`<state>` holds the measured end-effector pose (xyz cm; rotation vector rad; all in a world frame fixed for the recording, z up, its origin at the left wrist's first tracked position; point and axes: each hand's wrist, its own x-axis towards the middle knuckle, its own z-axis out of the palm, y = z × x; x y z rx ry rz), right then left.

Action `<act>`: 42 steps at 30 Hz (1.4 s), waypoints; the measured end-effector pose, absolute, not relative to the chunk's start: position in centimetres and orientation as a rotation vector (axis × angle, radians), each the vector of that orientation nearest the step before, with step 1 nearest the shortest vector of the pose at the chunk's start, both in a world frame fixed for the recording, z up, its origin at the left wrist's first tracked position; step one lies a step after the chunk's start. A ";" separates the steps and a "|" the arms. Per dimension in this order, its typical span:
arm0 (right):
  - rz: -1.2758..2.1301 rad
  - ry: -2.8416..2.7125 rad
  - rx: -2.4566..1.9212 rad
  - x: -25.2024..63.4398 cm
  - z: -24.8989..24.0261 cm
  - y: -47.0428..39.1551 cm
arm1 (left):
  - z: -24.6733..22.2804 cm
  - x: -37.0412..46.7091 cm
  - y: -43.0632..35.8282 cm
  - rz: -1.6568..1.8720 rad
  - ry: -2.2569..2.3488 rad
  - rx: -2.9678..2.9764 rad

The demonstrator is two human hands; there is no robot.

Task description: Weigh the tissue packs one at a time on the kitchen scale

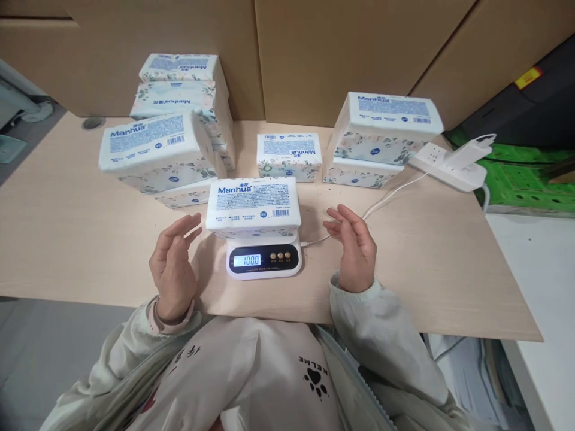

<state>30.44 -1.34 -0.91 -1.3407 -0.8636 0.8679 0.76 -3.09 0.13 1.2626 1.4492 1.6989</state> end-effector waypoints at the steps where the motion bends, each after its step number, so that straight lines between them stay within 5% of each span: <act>1: 0.864 -0.863 -1.342 30.4 -0.9 -1.4 | 0.1 0.8 -3.1 1.699 1.444 1.259; 28: 0.960 -0.985 -1.287 30.1 -0.8 -1.8 | -0.2 0.7 -2.9 1.697 1.362 1.275; 42: 1.274 -1.566 -1.064 30.5 -1.8 -2.9 | -0.2 0.2 -3.3 1.255 0.899 1.531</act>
